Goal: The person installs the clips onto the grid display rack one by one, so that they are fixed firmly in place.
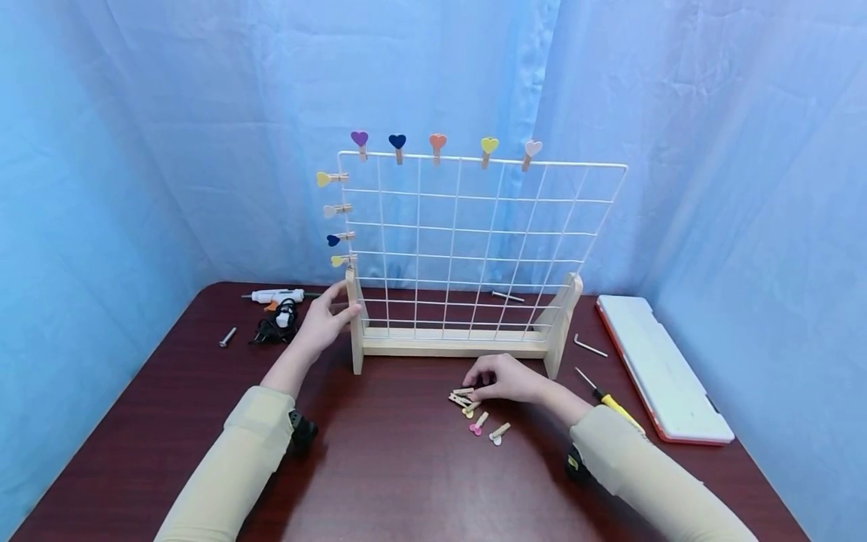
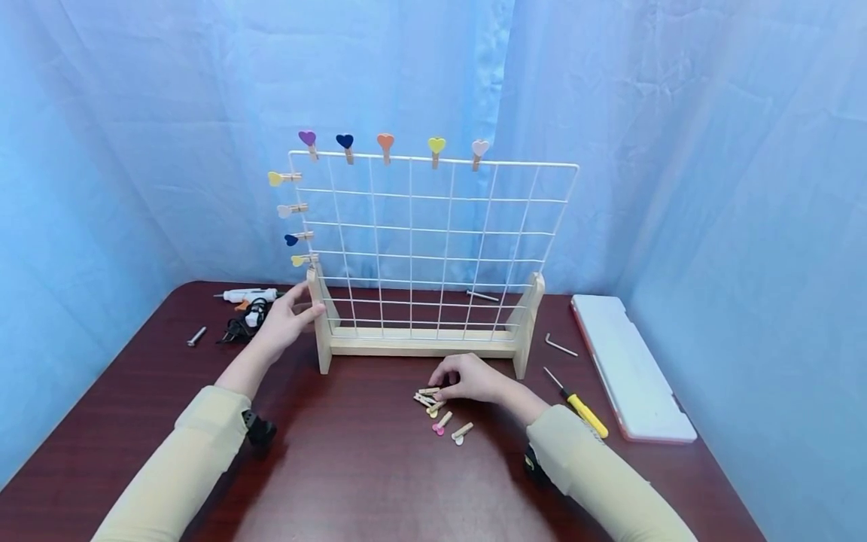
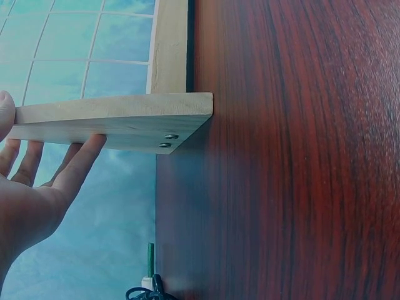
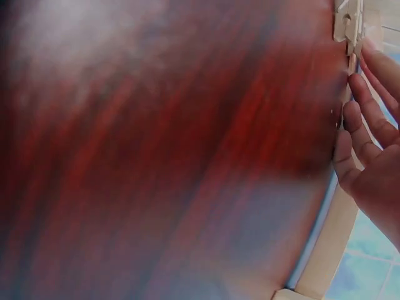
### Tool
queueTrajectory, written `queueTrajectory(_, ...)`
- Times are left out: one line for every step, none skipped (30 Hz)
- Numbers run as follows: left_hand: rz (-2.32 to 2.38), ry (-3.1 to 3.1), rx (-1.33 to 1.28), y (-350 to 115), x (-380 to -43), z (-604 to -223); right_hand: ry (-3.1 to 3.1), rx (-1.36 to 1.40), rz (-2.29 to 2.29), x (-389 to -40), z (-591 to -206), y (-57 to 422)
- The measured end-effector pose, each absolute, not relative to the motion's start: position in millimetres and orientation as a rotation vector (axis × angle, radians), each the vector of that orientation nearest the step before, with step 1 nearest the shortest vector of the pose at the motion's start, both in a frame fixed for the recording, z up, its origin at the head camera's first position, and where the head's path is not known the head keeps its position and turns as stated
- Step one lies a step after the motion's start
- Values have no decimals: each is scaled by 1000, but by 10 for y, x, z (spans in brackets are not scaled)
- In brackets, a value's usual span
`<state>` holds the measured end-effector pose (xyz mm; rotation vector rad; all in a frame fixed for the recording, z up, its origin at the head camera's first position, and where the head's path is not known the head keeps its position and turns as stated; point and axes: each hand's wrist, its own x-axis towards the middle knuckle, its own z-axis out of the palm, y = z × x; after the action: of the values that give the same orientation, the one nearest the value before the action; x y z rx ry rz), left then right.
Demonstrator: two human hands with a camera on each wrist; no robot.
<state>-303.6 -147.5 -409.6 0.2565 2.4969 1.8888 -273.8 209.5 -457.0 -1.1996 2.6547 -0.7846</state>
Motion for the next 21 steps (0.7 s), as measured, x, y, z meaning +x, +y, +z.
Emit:
queueTrajectory(1892,2494,260,-1476,-3037,-4095,2653,-1203,-783,-2740,-4579,2090)
queueTrajectory(1893,2493,262,-1478,-3038,-4096,2653,-1210,-783,-2742,-4587,2085)
queueTrajectory(1895,2491,264,-1478,-3037,-4095,2655,-1219,-780,-2745,-4596,2081)
queueTrajectory(1897,2488,265,-1478,-3038,-4096,2657,-1229,-775,-2746,-4603,2078)
queueTrajectory(1895,2495,269,-1482,-3051,-4119,2659,-1237,-768,-2746,-4607,2075)
queueTrajectory(1896,2497,269,-1482,-3051,-4122,2664,-1244,-759,-2744,-4608,2071)
queueTrajectory(1896,2498,268,-1482,-3048,-4121,2669,-1247,-749,-2742,-4604,2069)
queueTrajectory(1899,2498,266,-1482,-3046,-4121,2673,-1244,-741,-2739,-4598,2067)
queueTrajectory(1897,2500,266,-1482,-3045,-4121,2681,-1236,-732,-2736,-4589,2068)
queueTrajectory(1898,2498,266,-1482,-3044,-4121,2682,-1223,-737,-2730,-4574,2069)
queueTrajectory(1898,2497,267,-1482,-3043,-4122,2683,-1208,-746,-2724,-4555,2071)
queueTrajectory(1898,2497,267,-1481,-3043,-4123,2683,-1191,-755,-2720,-4536,2076)
queueTrajectory(1897,2496,267,-1480,-3043,-4124,2681,-1180,-768,-2719,-4518,2083)
queueTrajectory(1896,2496,266,-1479,-3043,-4125,2680,-1165,-787,-2716,-4495,2091)
queueTrajectory(1892,2499,267,-1477,-3043,-4127,2680,-1153,-802,-2713,-4467,2099)
queueTrajectory(1893,2499,265,-1476,-3043,-4127,2678,-1138,-820,-2708,-4435,2105)
queueTrajectory(1890,2503,266,-1476,-3043,-4128,2688,-1130,-829,-2705,-4403,2114)
queueTrajectory(1889,2506,265,-1476,-3043,-4129,2694,-1120,-840,-2698,-4362,2121)
queueTrajectory(1887,2509,266,-1477,-3043,-4128,2701,-1120,-853,-2689,-4315,2125)
queueTrajectory(1886,2512,267,-1478,-3043,-4128,2705,-1116,-871,-2674,-4257,2127)
queueTrajectory(1886,2513,270,-1479,-3043,-4126,2711,-1117,-892,-2656,-4192,2126)
